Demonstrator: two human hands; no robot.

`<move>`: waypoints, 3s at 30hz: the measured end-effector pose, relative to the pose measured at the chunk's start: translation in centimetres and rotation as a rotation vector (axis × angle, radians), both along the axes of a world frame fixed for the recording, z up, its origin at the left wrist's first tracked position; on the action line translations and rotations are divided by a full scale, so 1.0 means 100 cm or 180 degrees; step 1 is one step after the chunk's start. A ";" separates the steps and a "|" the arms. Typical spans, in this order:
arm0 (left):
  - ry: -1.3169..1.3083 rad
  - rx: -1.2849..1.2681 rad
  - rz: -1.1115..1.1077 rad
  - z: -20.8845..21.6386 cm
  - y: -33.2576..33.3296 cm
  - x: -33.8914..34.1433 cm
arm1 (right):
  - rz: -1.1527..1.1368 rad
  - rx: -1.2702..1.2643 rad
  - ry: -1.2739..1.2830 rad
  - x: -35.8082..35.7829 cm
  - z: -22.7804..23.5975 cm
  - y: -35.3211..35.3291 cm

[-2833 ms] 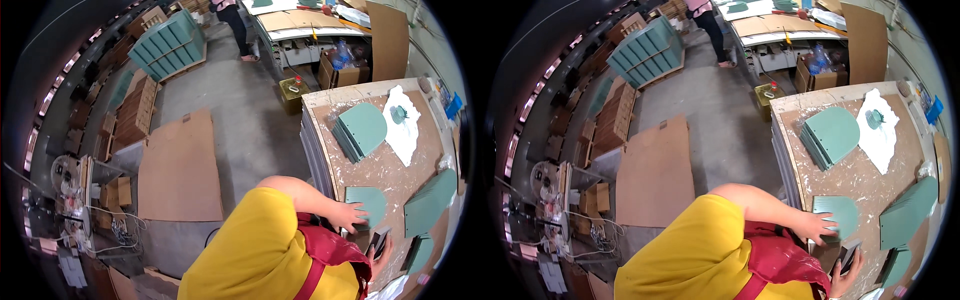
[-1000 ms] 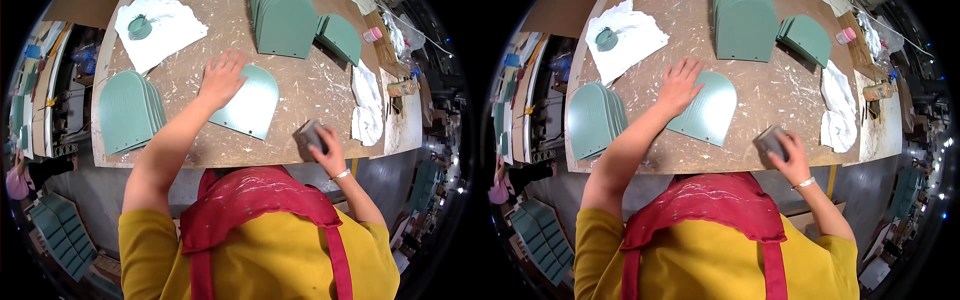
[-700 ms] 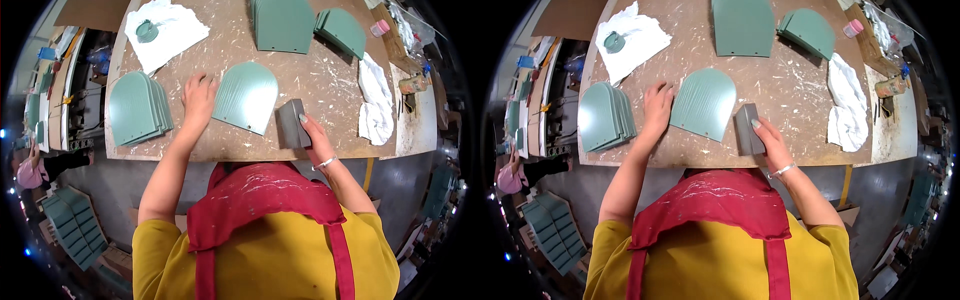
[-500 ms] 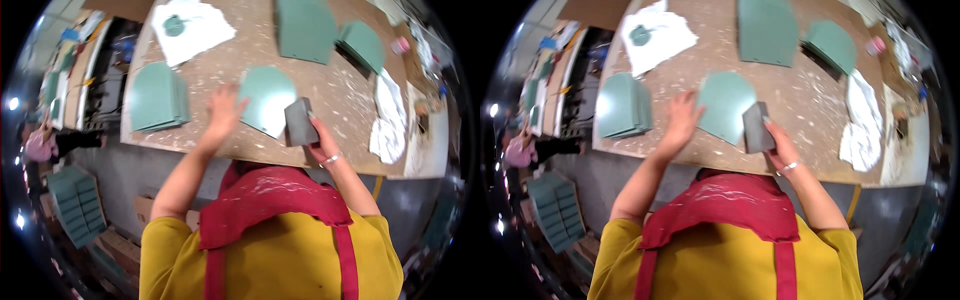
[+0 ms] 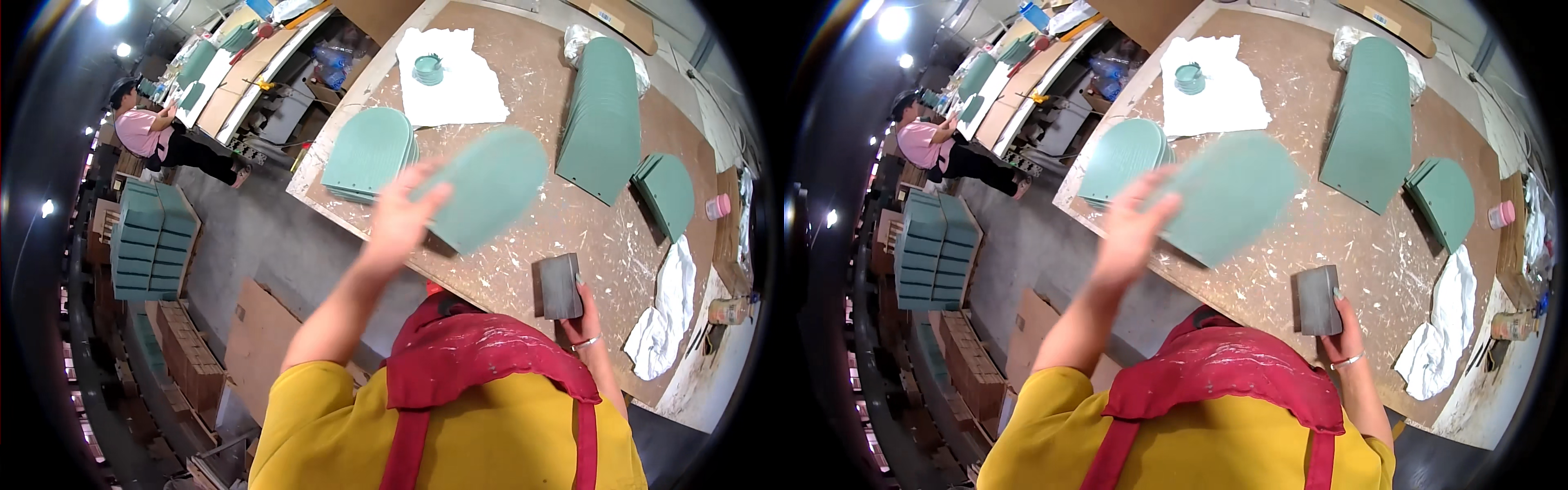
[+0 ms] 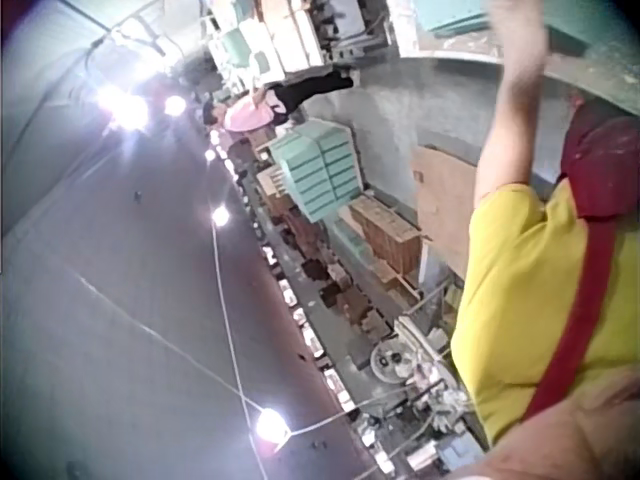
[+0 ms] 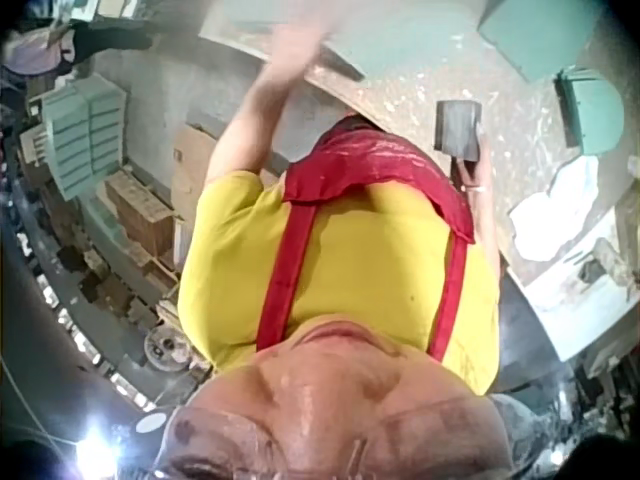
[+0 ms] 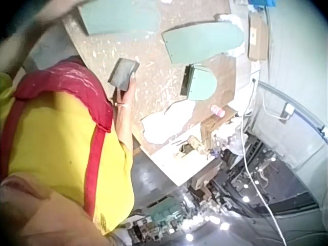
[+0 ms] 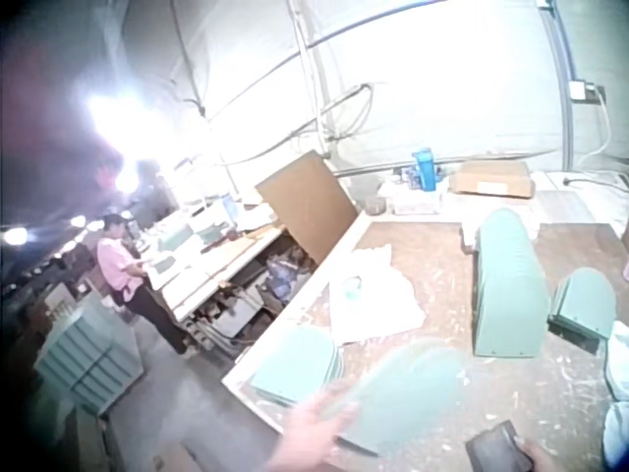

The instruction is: The worker is using a sanding block to smooth the surface of curved green wooden panels on a workbench.

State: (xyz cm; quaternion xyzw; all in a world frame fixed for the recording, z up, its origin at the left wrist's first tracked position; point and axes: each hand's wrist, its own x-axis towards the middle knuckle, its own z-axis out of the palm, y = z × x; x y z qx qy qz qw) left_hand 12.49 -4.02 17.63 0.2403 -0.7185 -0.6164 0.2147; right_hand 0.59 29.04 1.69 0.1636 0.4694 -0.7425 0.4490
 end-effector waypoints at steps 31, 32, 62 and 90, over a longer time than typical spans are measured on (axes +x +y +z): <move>-0.0907 -0.0632 0.0664 -0.099 -0.253 0.040 | 0.1537 0.0048 0.3054 0.002 0.063 -0.306; -0.0964 -0.0011 0.0571 -0.102 -0.247 0.042 | 0.1525 0.0036 0.3281 0.003 0.067 -0.331; -0.0745 0.1740 -0.1014 -0.085 -0.286 0.041 | 0.1324 0.0153 0.1226 0.029 0.040 -0.418; -0.0278 -0.0097 -0.1465 -0.109 0.035 -0.223 | 0.2073 0.3475 0.4531 0.017 0.054 -0.008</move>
